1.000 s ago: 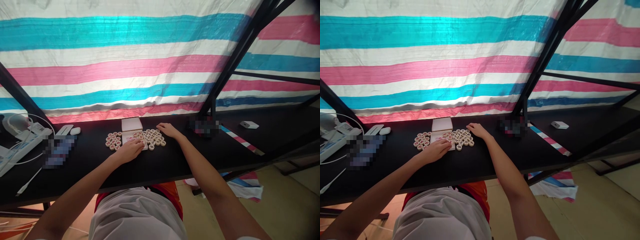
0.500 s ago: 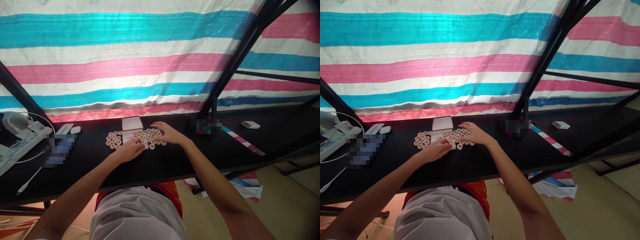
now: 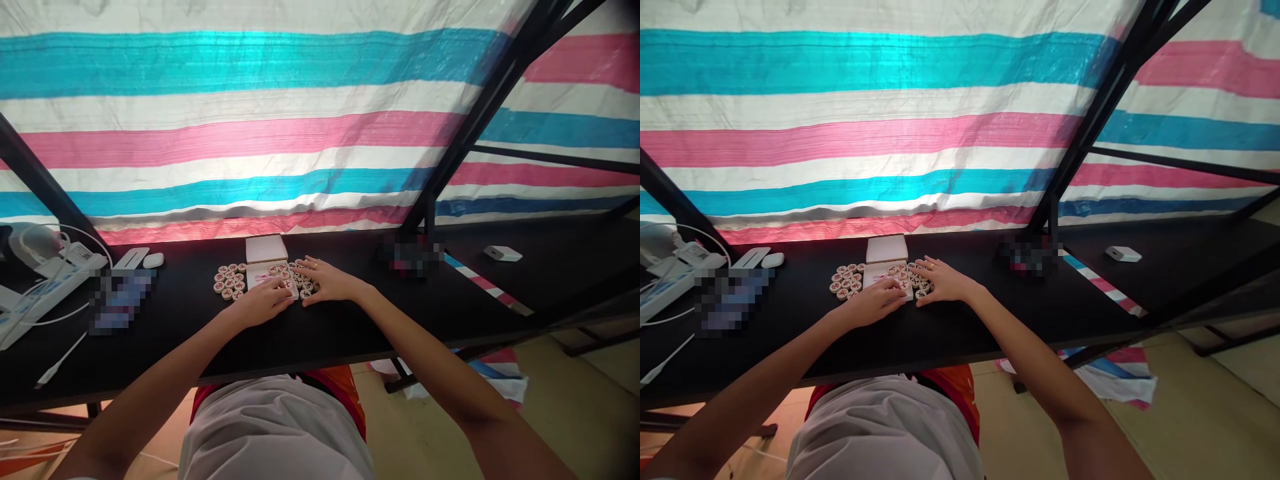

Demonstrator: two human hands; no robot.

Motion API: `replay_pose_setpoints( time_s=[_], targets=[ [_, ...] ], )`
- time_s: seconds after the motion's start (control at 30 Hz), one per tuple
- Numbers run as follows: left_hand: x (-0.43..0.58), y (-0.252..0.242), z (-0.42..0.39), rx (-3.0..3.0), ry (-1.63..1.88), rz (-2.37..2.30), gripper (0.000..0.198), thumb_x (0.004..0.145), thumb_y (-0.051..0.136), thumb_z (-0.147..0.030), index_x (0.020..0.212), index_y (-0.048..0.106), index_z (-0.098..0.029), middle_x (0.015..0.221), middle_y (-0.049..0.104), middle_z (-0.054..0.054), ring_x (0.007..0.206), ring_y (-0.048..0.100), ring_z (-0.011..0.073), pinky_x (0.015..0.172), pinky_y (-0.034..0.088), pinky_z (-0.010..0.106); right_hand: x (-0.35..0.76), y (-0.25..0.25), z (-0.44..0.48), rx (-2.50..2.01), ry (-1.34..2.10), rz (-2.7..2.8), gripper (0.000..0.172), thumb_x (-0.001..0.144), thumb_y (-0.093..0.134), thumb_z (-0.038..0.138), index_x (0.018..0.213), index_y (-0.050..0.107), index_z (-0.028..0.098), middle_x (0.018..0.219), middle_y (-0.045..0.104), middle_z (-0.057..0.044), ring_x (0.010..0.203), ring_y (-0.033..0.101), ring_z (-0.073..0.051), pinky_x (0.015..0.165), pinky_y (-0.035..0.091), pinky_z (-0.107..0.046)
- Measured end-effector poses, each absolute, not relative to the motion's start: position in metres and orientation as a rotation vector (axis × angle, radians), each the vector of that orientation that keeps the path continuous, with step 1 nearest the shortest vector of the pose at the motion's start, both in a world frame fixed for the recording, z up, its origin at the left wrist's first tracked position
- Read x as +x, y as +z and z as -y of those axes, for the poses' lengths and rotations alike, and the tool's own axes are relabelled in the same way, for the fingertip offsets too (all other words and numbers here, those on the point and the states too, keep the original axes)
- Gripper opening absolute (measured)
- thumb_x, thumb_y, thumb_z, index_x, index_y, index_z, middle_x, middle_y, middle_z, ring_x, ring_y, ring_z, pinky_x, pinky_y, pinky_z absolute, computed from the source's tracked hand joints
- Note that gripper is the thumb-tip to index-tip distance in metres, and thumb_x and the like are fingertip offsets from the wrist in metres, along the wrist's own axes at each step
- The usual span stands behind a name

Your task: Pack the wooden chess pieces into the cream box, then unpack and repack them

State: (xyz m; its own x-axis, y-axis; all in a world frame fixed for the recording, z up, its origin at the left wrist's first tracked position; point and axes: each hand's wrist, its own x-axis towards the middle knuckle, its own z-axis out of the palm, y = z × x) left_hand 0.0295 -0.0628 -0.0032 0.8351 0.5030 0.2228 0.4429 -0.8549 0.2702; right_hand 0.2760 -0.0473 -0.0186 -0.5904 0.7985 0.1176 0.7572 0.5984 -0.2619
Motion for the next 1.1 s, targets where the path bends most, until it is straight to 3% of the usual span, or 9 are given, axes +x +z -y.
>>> replay_pose_setpoints(
  time_s=[0.5,0.63,0.77,0.87,1.0,1.1],
  targets=[
    [0.030,-0.002,0.064,2.820,0.446,-0.713,0.030,0.096,0.038,-0.034,0.098,0.064,-0.019,0.099,0.056,0.007,0.093,0.056,0.0177,0.090,0.043,0.032,0.269,-0.022,0.047,-1.209,0.271,2.485,0.077,0.069,0.065,0.064,0.134,0.049,0.025,0.140,0.045,-0.011,0.131,0.037,-0.032,0.109,0.027,-0.047],
    [0.029,-0.003,0.063,2.804,0.468,-0.717,0.031,0.096,0.038,-0.035,0.097,0.064,-0.019,0.100,0.056,0.007,0.091,0.056,0.0168,0.088,0.044,0.031,0.275,-0.009,0.044,-1.199,0.252,2.210,0.050,0.082,0.056,0.052,0.124,0.057,0.024,0.131,0.051,-0.010,0.125,0.044,-0.025,0.107,0.033,-0.042],
    [0.030,-0.003,0.062,2.816,0.473,-0.717,0.031,0.096,0.038,-0.035,0.095,0.064,-0.018,0.099,0.056,0.007,0.090,0.057,0.0171,0.087,0.044,0.030,0.283,-0.002,0.020,-1.307,0.348,1.693,0.033,0.080,0.056,0.040,0.103,0.063,0.019,0.107,0.062,-0.008,0.099,0.059,-0.022,0.090,0.047,-0.038],
    [0.030,-0.002,0.062,2.821,0.479,-0.720,0.032,0.096,0.038,-0.034,0.093,0.065,-0.018,0.099,0.056,0.007,0.090,0.057,0.0173,0.087,0.044,0.031,0.285,-0.006,-0.004,-1.283,0.572,1.245,0.026,0.076,0.054,0.038,0.094,0.060,0.019,0.090,0.063,-0.005,0.083,0.061,-0.018,0.072,0.051,-0.030],
    [0.029,-0.002,0.063,2.821,0.476,-0.743,0.031,0.095,0.039,-0.035,0.092,0.065,-0.018,0.101,0.056,0.007,0.088,0.057,0.0171,0.086,0.045,0.031,0.285,-0.015,-0.027,-1.120,0.503,0.789,0.018,0.077,0.043,0.039,0.083,0.049,0.022,0.070,0.051,0.002,0.063,0.056,-0.011,0.055,0.046,-0.022],
    [0.029,-0.002,0.062,2.814,0.486,-0.744,0.030,0.095,0.039,-0.034,0.092,0.065,-0.019,0.101,0.056,0.007,0.089,0.057,0.0173,0.086,0.045,0.031,0.290,-0.022,-0.034,-1.088,0.359,0.619,0.018,0.079,0.036,0.041,0.078,0.039,0.023,0.066,0.042,0.003,0.053,0.048,-0.009,0.048,0.041,-0.020]
  ],
)
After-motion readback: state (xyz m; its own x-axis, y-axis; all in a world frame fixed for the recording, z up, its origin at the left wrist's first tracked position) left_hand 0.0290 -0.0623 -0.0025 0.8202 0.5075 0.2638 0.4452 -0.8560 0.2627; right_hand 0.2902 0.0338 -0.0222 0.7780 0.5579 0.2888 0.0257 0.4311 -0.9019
